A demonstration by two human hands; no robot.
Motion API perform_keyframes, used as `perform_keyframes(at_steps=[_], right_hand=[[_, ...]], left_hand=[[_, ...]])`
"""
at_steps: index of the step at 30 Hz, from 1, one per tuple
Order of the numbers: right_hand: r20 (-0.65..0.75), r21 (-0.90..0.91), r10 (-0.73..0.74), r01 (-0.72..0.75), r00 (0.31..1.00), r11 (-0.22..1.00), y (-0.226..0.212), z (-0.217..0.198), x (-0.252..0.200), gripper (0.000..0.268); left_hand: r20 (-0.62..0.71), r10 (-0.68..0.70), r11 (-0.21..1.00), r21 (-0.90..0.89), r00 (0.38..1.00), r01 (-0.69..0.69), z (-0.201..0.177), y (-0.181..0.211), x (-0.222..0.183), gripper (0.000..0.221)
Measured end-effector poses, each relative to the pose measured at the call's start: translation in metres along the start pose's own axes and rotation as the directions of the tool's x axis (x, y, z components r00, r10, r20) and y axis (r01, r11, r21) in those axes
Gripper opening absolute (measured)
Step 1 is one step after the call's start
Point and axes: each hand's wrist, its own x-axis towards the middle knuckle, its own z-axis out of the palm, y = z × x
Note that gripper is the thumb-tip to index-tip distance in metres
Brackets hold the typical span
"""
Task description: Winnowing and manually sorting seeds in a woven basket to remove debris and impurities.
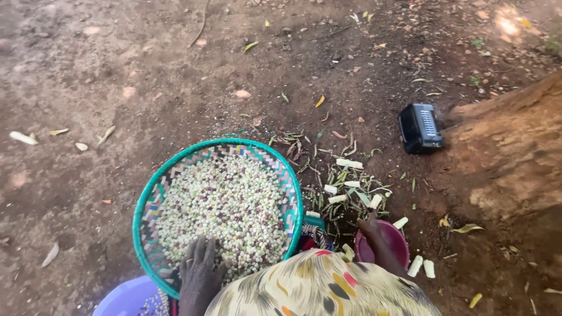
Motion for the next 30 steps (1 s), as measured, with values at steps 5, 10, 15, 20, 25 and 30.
perform_keyframes(at_steps=[5,10,15,20,25,30], right_hand=[[0.115,0.274,-0.355,0.313,0.928,0.909,-0.062,0.015,-0.01,0.048],[0.177,0.129,-0.607,0.593,0.775,0.795,-0.252,-0.012,-0.193,0.049],[0.441,0.016,-0.825,0.916,0.353,0.401,-0.329,0.016,-0.29,0.055],[0.926,-0.134,-0.353,0.991,0.133,0.021,-0.344,0.068,-0.335,0.105],[0.914,-0.016,-0.405,0.999,0.0,-0.037,-0.315,0.116,-0.323,0.09],[0.883,0.019,-0.451,0.949,0.132,0.316,-0.293,0.14,-0.294,0.068]], left_hand=[[-0.035,-0.008,0.978,-0.211,0.999,0.001,-0.034,0.019,-0.006,0.092],[0.075,-0.017,0.937,-0.347,0.997,0.042,-0.093,0.04,-0.016,0.111],[0.145,0.045,0.937,-0.351,0.988,0.009,-0.1,0.037,-0.009,0.115],[0.199,0.029,0.931,-0.363,0.98,0.047,-0.058,0.025,0.007,0.114],[0.194,0.008,0.839,-0.535,0.981,0.098,-0.063,0.035,0.013,0.096],[0.12,-0.003,0.674,-0.733,0.993,0.091,-0.046,0.058,0.037,0.07]])
